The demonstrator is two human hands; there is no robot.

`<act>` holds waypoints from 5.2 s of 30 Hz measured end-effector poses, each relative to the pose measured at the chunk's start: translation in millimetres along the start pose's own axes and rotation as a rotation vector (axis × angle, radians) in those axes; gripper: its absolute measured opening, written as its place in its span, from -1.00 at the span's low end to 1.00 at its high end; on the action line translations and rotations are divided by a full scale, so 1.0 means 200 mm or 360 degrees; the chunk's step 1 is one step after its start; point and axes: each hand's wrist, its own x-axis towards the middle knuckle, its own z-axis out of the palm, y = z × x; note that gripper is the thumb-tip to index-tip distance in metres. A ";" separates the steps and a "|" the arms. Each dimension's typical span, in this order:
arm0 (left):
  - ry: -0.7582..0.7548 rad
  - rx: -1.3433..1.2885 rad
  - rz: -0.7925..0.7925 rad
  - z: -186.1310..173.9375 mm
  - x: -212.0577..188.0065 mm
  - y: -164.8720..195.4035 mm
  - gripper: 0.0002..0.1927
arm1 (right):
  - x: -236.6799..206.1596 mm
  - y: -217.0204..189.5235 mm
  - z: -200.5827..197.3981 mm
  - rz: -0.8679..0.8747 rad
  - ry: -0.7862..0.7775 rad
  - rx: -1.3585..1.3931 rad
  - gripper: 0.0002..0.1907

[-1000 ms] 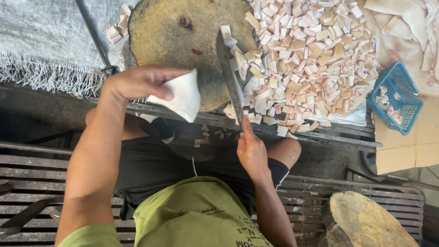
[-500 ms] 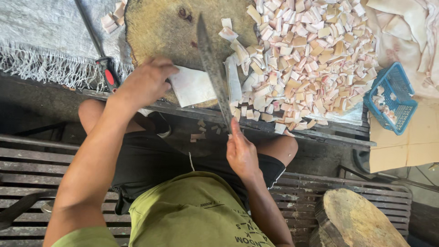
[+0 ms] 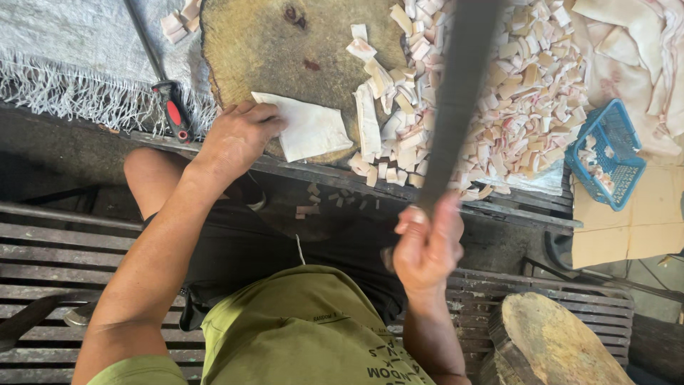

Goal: The person cuts folded sheets of pork skin into small cubes using a large knife on a round wooden cutting board. The cut pieces accumulate on a nearby cloth, and the person occasionally gathers and repositions the pile.

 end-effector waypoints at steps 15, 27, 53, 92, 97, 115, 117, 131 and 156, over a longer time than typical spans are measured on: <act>0.0105 -0.0131 -0.0019 0.04 0.08 0.01 -0.71 | -0.05 0.14 0.22 0.0307 -0.0559 -0.0269 -0.37; 0.0137 -0.0099 0.0009 0.07 0.07 0.02 -0.74 | -0.04 0.02 0.36 -0.0024 -0.0792 -0.0427 -0.27; -0.0724 -0.0352 0.0179 0.03 0.48 0.25 -0.06 | -0.04 0.16 0.02 0.0805 -0.0128 0.0649 -0.30; -0.0862 -0.0114 -0.0217 0.06 0.50 0.16 -0.37 | -0.18 0.23 0.17 0.1098 -0.0369 0.0550 -0.28; -0.0423 -0.0011 -0.0274 0.15 0.43 0.27 -0.51 | -0.17 0.21 0.19 0.1152 -0.0439 0.0431 -0.27; -0.0165 -0.0231 -0.0355 0.22 0.33 0.32 -0.65 | -0.03 0.10 0.22 0.0195 -0.0677 -0.0557 -0.20; -0.0159 -0.0249 -0.0333 0.21 0.34 0.31 -0.66 | -0.01 0.12 0.21 0.0066 -0.0503 -0.0472 -0.25; -0.0218 -0.0370 -0.0363 0.22 0.33 0.32 -0.73 | 0.00 0.11 0.20 0.0077 -0.0569 -0.0423 -0.26; -0.0281 -0.0352 -0.0373 -0.02 0.25 0.28 -0.40 | -0.08 0.06 0.21 0.0213 -0.0692 -0.0433 -0.22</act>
